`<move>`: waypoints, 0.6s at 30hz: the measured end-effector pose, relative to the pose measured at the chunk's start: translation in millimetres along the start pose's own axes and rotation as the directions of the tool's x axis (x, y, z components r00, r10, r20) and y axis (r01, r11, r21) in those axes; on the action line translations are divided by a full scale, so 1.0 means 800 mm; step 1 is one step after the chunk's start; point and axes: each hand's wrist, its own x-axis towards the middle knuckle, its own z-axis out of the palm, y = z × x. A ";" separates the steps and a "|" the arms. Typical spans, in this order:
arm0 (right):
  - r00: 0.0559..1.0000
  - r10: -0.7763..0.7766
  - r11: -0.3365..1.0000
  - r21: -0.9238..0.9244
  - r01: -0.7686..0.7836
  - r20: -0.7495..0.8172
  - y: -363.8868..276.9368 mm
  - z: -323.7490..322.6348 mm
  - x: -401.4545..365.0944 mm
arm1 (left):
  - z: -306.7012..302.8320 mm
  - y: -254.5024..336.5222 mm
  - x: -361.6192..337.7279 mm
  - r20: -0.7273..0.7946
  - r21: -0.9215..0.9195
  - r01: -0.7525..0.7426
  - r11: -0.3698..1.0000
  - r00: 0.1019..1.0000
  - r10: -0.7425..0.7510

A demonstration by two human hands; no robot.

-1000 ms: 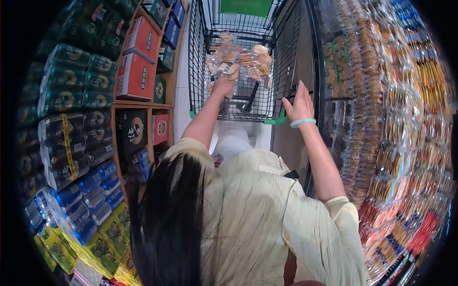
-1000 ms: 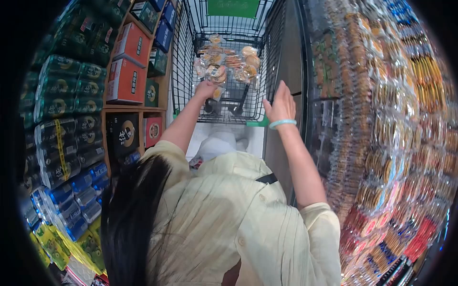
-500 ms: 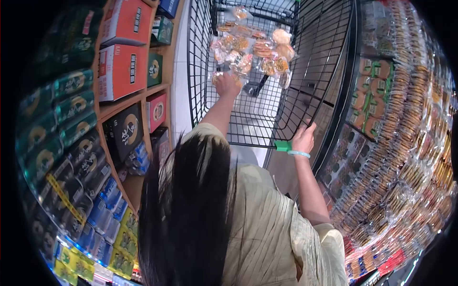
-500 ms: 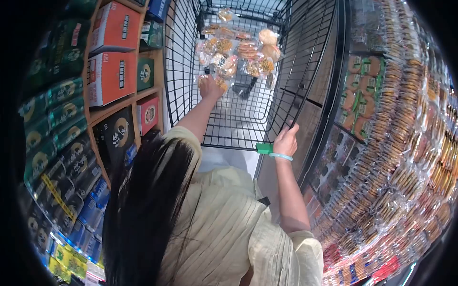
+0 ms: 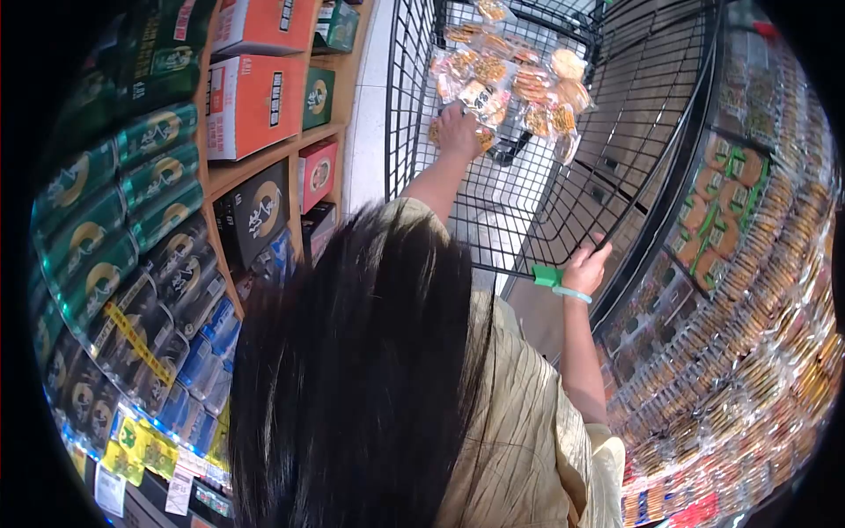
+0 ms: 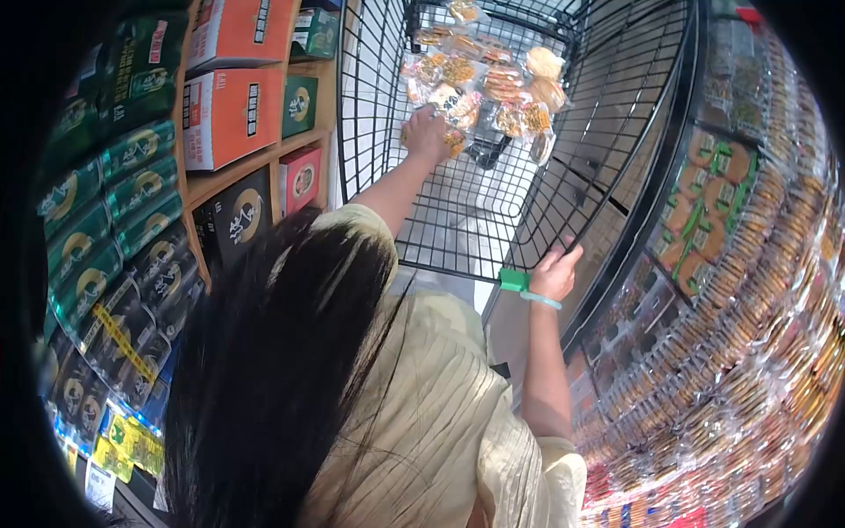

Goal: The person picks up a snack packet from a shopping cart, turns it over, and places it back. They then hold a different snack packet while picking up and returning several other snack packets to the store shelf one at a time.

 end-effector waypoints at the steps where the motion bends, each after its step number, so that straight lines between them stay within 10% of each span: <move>1: 1.000 0.013 1.000 -0.001 -0.013 0.017 0.000 -0.001 0.001 | -0.006 -0.001 -0.001 -0.026 -0.029 -0.025 0.999 0.999 0.024; 18: 0.999 -0.009 0.999 0.048 0.012 -0.049 0.005 -0.006 0.021 | 0.006 -0.012 0.019 0.154 -0.129 0.133 0.983 0.982 -0.113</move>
